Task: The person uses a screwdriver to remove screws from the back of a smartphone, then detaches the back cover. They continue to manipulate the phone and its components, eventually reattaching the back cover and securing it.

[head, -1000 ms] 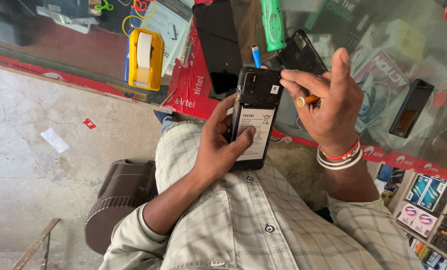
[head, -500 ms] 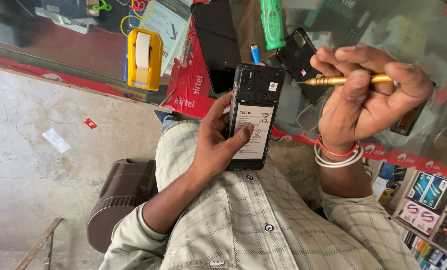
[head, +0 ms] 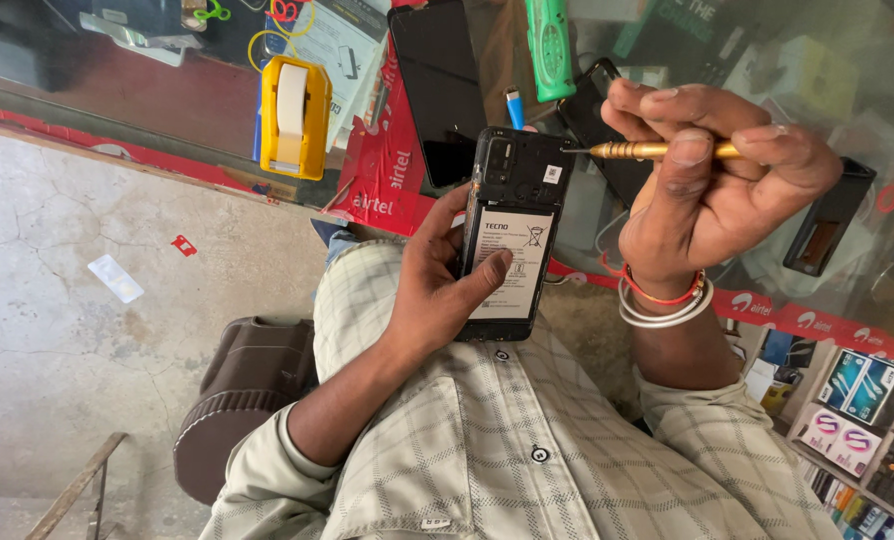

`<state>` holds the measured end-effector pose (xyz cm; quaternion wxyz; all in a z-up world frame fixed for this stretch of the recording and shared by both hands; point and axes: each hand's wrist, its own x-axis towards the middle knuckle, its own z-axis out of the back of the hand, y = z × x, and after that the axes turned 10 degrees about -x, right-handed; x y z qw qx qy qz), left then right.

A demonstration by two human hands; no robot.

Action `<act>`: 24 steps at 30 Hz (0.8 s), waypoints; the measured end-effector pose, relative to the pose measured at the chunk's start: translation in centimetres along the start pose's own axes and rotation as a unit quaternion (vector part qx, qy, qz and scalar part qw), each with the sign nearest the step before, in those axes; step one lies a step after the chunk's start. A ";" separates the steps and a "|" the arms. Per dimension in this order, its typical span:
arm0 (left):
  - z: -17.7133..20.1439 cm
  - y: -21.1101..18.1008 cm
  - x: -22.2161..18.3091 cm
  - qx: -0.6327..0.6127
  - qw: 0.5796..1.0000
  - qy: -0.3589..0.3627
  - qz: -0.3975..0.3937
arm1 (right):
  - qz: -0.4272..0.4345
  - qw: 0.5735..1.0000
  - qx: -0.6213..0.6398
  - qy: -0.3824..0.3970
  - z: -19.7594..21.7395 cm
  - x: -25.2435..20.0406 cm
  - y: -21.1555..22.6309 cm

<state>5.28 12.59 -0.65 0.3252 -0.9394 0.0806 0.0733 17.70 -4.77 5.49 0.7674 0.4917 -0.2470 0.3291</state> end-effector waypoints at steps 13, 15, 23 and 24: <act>-0.1 0.0 -0.1 0.009 1.000 -0.003 -0.001 | 0.014 1.000 -0.017 0.004 -0.2 0.1 -0.3; 0.0 0.1 -0.1 0.010 1.000 -0.004 -0.003 | 0.001 1.000 -0.023 0.011 -0.2 -0.1 0.0; 0.3 -0.1 -0.1 0.045 0.998 -0.031 -0.029 | -0.112 0.986 -0.095 0.081 2.1 -1.0 1.7; 0.4 -0.2 -0.1 0.050 0.998 -0.035 -0.035 | -0.128 0.981 -0.110 0.090 2.3 -0.8 2.1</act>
